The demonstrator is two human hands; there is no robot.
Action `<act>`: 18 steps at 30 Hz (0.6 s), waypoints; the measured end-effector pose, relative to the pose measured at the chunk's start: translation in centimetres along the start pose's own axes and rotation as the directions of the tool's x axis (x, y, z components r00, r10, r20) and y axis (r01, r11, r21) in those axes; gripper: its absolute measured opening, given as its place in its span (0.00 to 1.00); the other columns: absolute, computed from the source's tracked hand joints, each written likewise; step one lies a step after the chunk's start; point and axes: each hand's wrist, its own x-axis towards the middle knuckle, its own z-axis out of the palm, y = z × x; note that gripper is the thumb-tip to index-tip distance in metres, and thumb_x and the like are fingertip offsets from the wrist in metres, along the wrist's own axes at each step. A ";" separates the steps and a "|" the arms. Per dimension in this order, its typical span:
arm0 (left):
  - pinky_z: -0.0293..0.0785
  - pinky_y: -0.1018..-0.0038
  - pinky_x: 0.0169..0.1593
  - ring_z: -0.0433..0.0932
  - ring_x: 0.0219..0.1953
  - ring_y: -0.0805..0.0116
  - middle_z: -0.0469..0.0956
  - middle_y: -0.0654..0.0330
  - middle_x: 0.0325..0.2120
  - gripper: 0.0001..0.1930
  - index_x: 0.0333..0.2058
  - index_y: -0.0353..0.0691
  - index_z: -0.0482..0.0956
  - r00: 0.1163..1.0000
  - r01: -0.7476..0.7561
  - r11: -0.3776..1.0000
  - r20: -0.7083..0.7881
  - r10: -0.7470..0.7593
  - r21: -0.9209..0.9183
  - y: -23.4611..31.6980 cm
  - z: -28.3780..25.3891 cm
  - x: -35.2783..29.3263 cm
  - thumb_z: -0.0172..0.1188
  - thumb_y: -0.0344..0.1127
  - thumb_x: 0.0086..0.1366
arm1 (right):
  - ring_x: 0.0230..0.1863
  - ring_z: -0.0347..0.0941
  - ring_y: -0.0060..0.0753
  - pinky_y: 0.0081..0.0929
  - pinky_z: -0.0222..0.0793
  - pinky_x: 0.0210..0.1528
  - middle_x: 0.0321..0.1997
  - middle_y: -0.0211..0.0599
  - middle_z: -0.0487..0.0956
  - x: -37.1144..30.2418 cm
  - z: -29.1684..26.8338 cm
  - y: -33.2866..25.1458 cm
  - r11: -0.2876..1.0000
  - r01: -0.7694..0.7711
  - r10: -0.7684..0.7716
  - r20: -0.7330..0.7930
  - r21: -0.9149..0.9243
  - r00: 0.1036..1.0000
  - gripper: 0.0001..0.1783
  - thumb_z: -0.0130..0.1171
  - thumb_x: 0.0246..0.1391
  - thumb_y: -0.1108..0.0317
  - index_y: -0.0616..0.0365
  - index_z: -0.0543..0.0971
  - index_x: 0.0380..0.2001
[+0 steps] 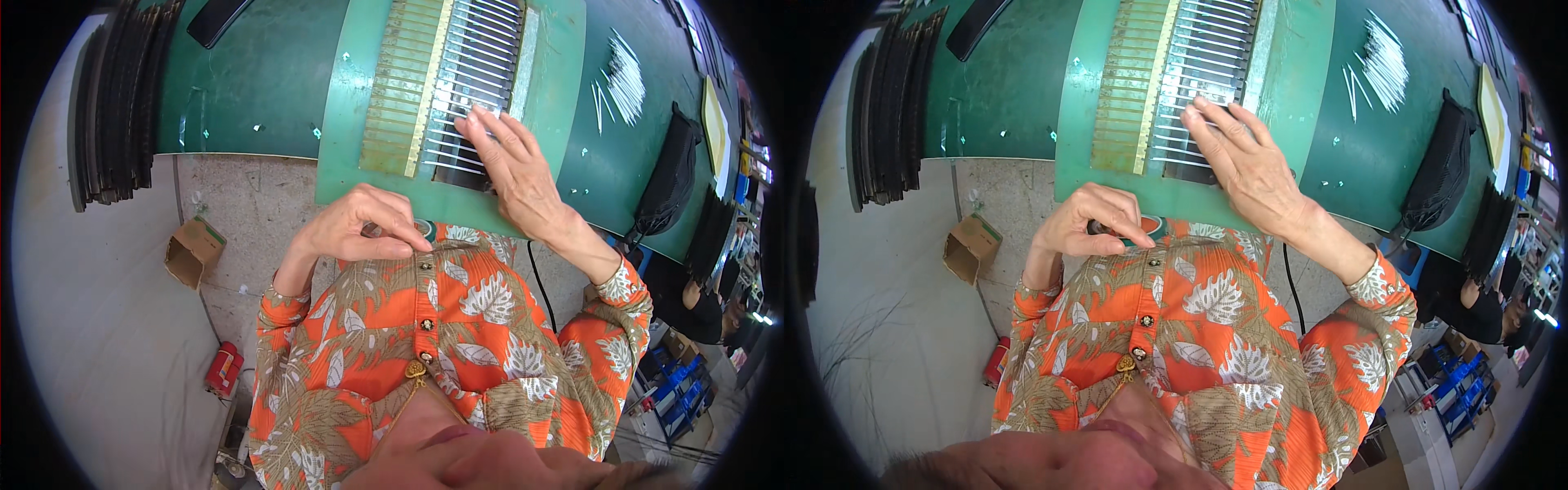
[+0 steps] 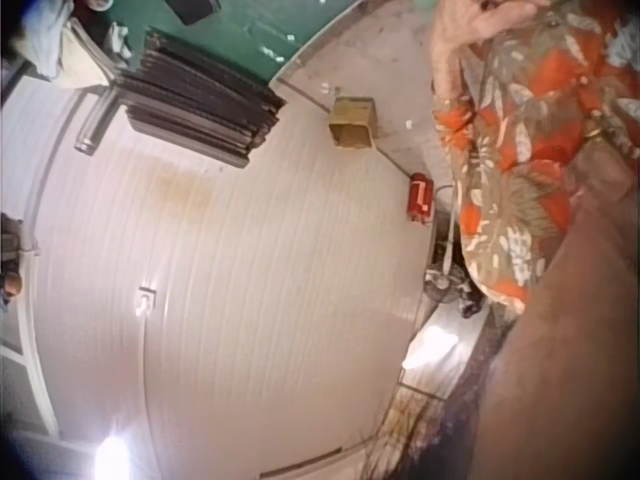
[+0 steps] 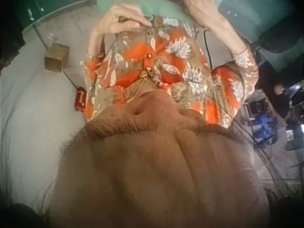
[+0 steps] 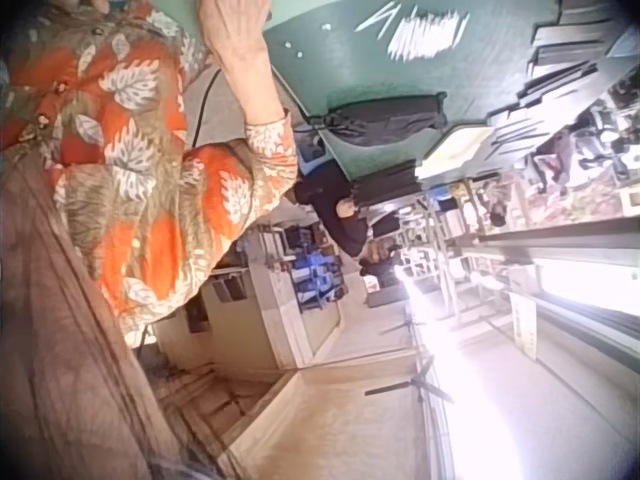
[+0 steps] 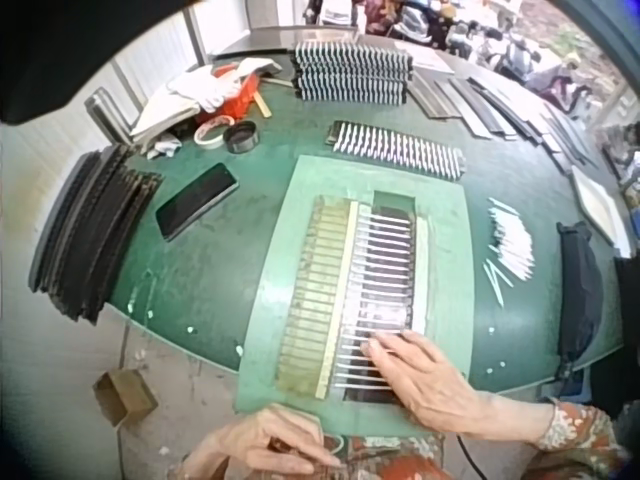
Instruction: Manually placing and arranging small electronic components into an assembly guide.
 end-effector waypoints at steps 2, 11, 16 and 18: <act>0.62 0.79 0.24 0.70 0.23 0.76 0.77 0.63 0.22 0.09 0.34 0.42 0.83 1.000 -0.016 1.000 -0.005 0.016 -0.003 0.0 0.4 0.0 0.62 0.31 0.53 | 0.64 0.56 0.37 0.41 0.49 0.65 0.60 0.43 0.64 -0.8 0.3 -0.6 1.000 -0.003 0.003 0.021 -0.029 1.000 0.33 0.48 0.48 0.73 0.65 0.57 0.59; 0.68 0.74 0.30 0.73 0.26 0.68 0.77 0.58 0.21 0.13 0.34 0.35 0.83 1.000 0.029 1.000 -0.005 -0.029 0.005 0.0 1.8 -0.6 0.63 0.37 0.52 | 0.64 0.56 0.35 0.39 0.50 0.64 0.60 0.41 0.64 -2.0 -0.1 -1.6 0.999 0.002 -0.001 0.029 -0.055 1.000 0.33 0.50 0.47 0.72 0.66 0.58 0.59; 0.67 0.75 0.29 0.73 0.26 0.69 0.77 0.58 0.21 0.13 0.34 0.35 0.83 0.999 0.044 0.999 -0.003 -0.044 0.005 0.3 2.3 -0.6 0.63 0.37 0.52 | 0.65 0.55 0.35 0.39 0.50 0.64 0.60 0.41 0.64 -3.2 0.4 -2.8 0.988 0.015 -0.007 0.055 -0.154 0.998 0.34 0.50 0.47 0.72 0.65 0.57 0.59; 0.67 0.75 0.29 0.73 0.25 0.69 0.76 0.58 0.21 0.13 0.34 0.35 0.83 0.999 0.037 0.999 -0.004 -0.037 0.006 0.3 2.5 -0.7 0.62 0.37 0.52 | 0.65 0.55 0.35 0.39 0.50 0.64 0.61 0.41 0.64 -3.5 0.6 -3.2 0.980 0.012 -0.001 0.057 -0.198 0.998 0.34 0.50 0.47 0.72 0.65 0.57 0.59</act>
